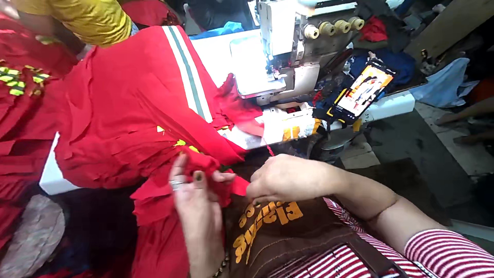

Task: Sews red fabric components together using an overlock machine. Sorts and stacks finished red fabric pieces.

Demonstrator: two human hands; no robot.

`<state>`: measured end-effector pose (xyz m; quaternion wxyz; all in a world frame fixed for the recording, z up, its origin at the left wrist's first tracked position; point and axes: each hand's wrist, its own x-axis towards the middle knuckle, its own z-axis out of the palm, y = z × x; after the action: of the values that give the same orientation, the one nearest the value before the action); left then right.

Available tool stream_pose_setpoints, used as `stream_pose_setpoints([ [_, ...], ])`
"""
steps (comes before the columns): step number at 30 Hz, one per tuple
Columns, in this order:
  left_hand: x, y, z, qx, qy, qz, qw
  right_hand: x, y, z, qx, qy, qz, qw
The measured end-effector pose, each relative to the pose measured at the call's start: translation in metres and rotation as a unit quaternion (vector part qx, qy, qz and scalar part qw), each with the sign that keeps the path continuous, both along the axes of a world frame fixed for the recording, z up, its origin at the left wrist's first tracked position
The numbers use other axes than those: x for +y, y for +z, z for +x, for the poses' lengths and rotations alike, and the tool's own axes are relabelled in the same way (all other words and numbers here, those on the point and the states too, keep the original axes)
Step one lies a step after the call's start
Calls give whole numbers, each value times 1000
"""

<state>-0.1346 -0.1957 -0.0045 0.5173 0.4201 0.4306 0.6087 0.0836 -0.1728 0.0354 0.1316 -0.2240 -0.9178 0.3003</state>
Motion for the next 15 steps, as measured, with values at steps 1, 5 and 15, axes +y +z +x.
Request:
stream_pose_setpoints([
  [1,-4,-8,11,11,-50,-32,998,0,2,-6,-4,-3,17,1000],
  [5,-23,-21,28,-61,-210,-138,966,14,5,-7,-21,-33,-2,999],
  [15,-5,-4,-47,-91,-110,-52,988,62,-19,60,67,-215,-17,974],
])
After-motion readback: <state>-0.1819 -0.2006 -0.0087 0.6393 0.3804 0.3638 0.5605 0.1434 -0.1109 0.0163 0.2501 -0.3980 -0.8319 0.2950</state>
